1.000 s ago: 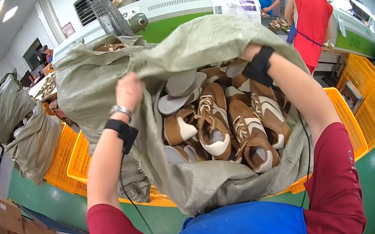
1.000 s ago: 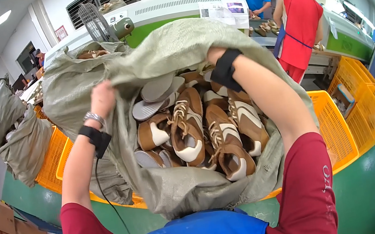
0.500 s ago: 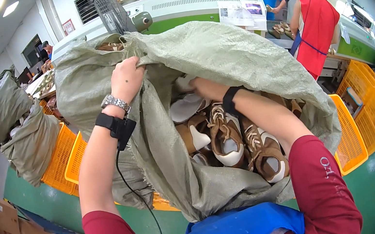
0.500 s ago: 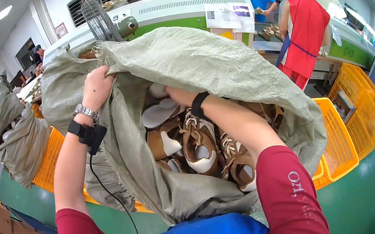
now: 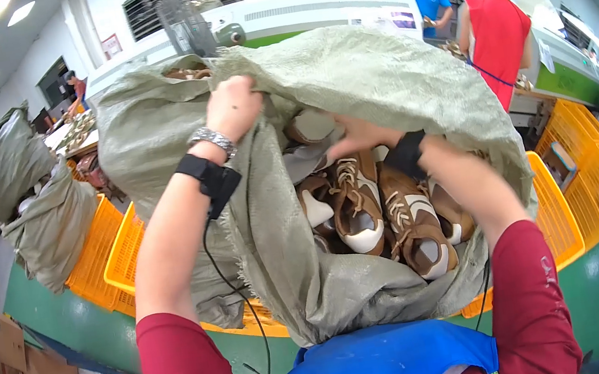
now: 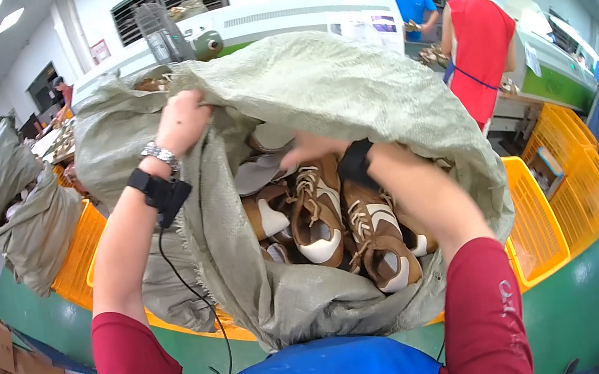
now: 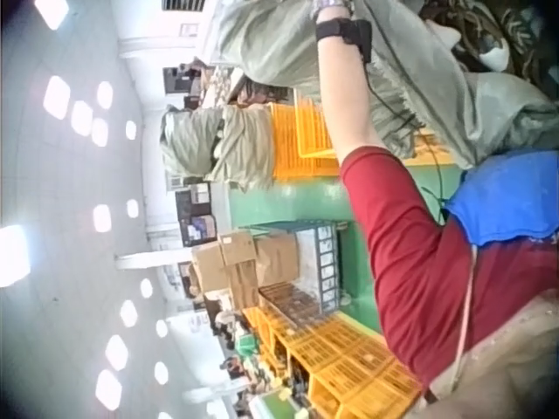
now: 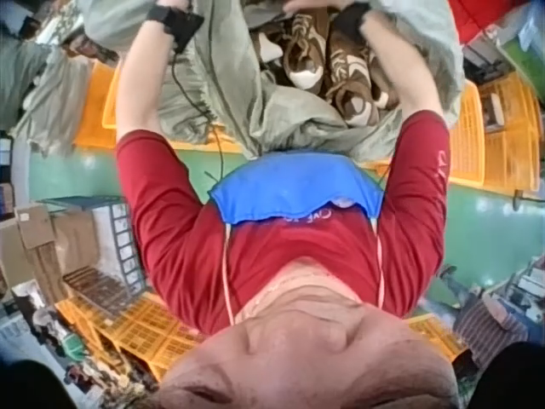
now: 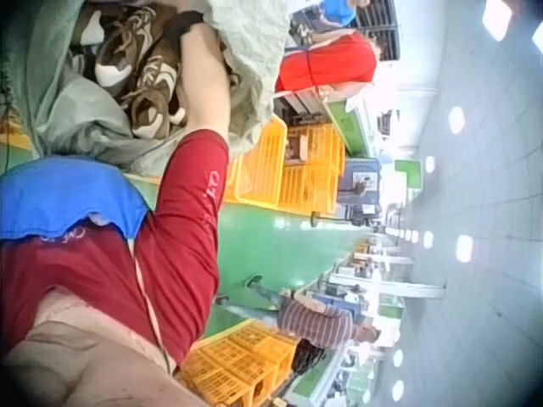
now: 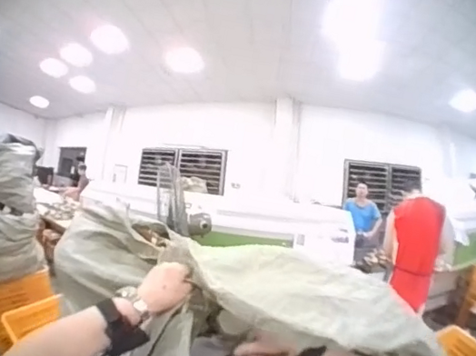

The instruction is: Organizing shoes and shoe lasts on a conveyor belt and then moving shoes into large storage bags.

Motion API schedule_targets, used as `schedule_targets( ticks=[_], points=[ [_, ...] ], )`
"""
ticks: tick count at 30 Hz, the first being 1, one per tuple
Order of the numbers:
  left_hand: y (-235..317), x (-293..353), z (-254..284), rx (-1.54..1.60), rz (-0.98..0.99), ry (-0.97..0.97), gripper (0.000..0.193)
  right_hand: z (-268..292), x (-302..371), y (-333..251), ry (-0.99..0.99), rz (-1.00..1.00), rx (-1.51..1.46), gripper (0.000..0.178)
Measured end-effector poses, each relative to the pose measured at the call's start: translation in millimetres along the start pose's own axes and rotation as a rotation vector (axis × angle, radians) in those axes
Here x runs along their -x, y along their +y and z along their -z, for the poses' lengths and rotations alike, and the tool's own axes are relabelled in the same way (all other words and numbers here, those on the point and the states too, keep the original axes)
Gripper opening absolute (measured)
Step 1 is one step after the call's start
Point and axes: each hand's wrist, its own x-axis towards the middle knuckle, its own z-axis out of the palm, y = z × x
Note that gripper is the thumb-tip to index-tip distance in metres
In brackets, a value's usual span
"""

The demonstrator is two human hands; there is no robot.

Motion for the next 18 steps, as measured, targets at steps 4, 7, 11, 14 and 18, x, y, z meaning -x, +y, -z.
schedule_targets(
  ticks=[4, 7, 11, 14, 18],
  points=[
    [39.4, 45.7, 31.2, -0.123, 0.040, -0.373, 0.028, -41.8, -8.7, -21.1, 0.338, -0.085, 0.780, 0.052],
    [90.0, 86.8, 14.8, -0.001, -0.240, 0.011, 0.043, -22.6, 16.1, 68.5, 0.443, -0.112, 0.695, 0.037],
    [102.7, 204.1, 43.1, -0.192, -0.177, 0.068, 0.052, -42.8, 61.8, 44.4, 0.402, 0.198, 0.543, 0.037],
    [109.9, 269.4, 66.6, -0.140, -0.060, -0.134, 0.052, -8.0, 84.0, 99.6, 0.451, 0.163, 0.573, 0.037],
    [80.4, 319.3, 89.8, -0.054, 0.062, -0.307, 0.047, 24.5, 65.5, 92.2, 0.527, 0.015, 0.689, 0.036]
  ],
)
